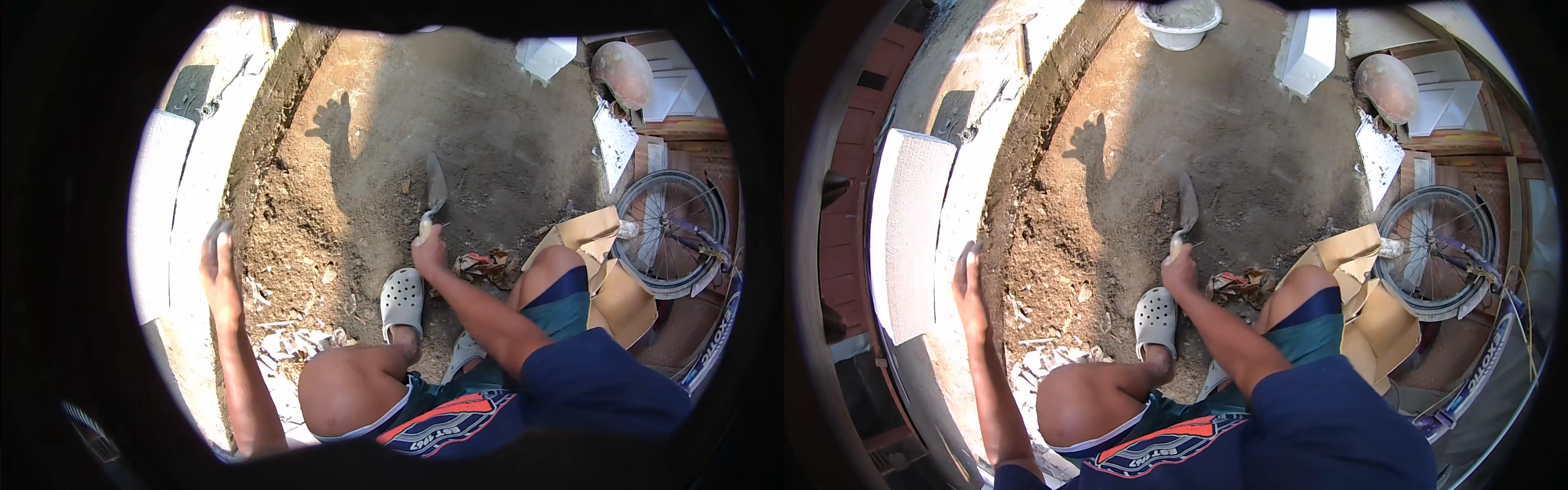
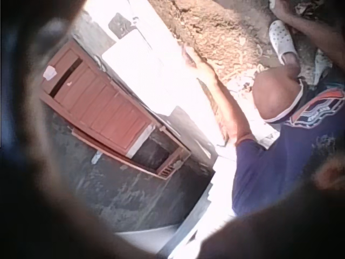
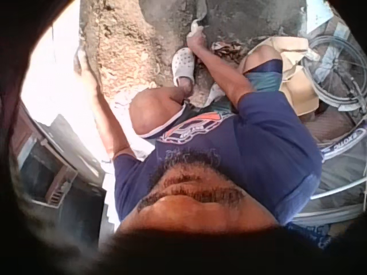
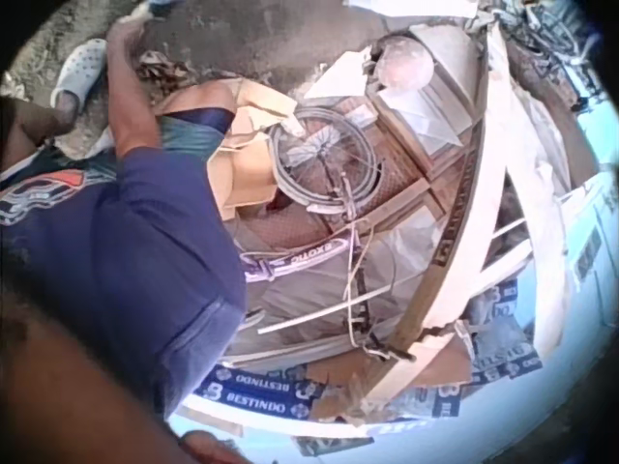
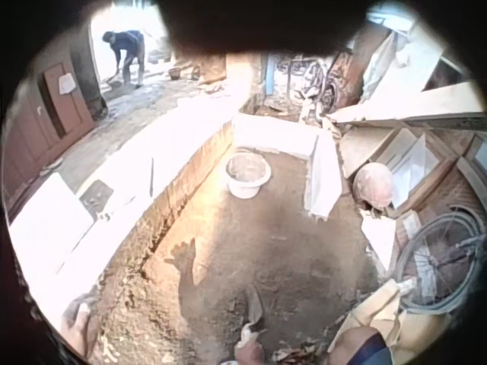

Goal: The person scoops cement from a bucket with a trowel and spreads it on the ground. They then place a white rectangular tile onto the cement bed and press it down. The person continues to apply more cement around the tile edges.

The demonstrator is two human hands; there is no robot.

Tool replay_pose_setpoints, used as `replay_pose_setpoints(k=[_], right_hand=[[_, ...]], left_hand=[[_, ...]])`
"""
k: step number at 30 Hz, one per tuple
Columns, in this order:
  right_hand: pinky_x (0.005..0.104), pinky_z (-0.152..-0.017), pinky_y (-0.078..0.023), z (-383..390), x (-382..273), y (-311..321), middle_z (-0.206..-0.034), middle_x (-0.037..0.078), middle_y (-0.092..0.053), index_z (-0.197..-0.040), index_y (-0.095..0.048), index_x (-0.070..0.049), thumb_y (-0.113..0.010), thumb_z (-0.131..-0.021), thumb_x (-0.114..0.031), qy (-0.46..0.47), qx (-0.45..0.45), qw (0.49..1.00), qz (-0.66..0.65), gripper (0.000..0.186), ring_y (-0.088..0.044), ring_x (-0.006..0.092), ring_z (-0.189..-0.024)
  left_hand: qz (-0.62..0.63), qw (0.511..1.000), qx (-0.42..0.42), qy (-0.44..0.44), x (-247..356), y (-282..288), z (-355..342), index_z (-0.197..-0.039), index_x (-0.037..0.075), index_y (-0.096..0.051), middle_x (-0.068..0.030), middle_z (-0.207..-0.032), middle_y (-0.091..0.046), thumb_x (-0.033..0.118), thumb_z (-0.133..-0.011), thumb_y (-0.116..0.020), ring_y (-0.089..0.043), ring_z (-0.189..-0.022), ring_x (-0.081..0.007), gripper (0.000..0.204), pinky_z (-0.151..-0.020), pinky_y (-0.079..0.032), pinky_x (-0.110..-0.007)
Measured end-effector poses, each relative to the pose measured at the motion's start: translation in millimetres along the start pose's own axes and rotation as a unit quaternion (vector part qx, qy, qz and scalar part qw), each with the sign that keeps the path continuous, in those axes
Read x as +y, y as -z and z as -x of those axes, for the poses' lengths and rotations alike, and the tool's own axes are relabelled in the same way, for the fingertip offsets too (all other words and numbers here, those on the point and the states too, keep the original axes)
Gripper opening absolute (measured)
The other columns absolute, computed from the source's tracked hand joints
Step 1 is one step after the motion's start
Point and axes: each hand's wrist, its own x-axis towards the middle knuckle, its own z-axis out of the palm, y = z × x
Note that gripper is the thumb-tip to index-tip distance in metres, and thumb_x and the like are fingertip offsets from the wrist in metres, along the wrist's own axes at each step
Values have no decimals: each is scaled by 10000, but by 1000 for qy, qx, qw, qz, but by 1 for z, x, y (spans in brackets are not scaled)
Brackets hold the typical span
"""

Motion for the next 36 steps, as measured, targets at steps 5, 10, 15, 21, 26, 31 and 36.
replay_pose_setpoints(k=[5, 10, 15, 21, 26, 31, 36], right_hand=[[570, -935, -559, 92, 7, -39, -1163, 280, -742, -1346, -525, -79, -660, -946, -229, 252, -248, 908, 222, 448, -724, 453, -1113], [582, -926, -562, 30, -63, 8, -1165, 265, -735, -1275, -569, -56, -703, -962, -359, 189, -42, 980, 40, 457, -718, 456, -1103], [565, -1001, -548, 1, -39, 13, -1309, 264, -688, -1365, -508, -49, -665, -990, -271, 90, -47, 993, 65, 463, -681, 451, -1204], [593, -1020, -512, 27, -65, -24, -1250, 313, -700, -1331, -564, -60, -647, -982, -542, 264, -88, 956, 95, 600, -643, 518, -1223], [592, -1027, -509, -110, -158, 16, -1284, 293, -684, -1327, -574, -3, -528, -1053, -552, 77, 60, 988, -119, 615, -676, 483, -1177], [549, -1093, -490, -13, -165, -106, -1332, 299, -671, -1539, -429, -24, -557, -1060, -413, 270, -157, 933, 179, 630, -663, 468, -1235], [544, -1072, -497, -13, -178, -95, -1344, 298, -666, -1534, -427, -1, -570, -1036, -355, 427, -151, 831, 324, 628, -644, 455, -1259]], left_hand=[[84, 990, 47, 99, 78, 15, 60, -1442, -32, -600, -163, -1471, -628, 357, -1109, -594, -508, -1455, -265, 512, -1266, -326, -438], [-7, 997, 79, 23, 175, 83, 175, -1384, -6, -640, -181, -1458, -642, 386, -1114, -516, -546, -1428, -289, 492, -1263, -295, -460], [121, 958, 254, -52, 244, 85, 213, -1392, -2, -597, -180, -1423, -639, 427, -1138, -411, -600, -1350, -292, 532, -1198, -390, -455], [97, 959, 239, -115, 230, 23, 137, -1149, -4, -675, -140, -1197, -697, 232, -1114, -542, -633, -1187, -230, 273, -1138, -431, -421], [49, 988, 142, -32, 194, 43, 147, -1106, 30, -632, -115, -1114, -681, 245, -1061, -663, -620, -1066, -183, 222, -1015, -453, -350], [-103, 984, 145, -10, 181, 45, 154, -1133, -20, -693, -150, -1171, -712, 260, -1060, -677, -651, -1171, -253, 290, -1077, -466, -414], [-72, 992, 92, 35, 183, 51, 137, -1176, -14, -705, -174, -1224, -719, 276, -1027, -704, -643, -1220, -302, 326, -1134, -414, -475]])
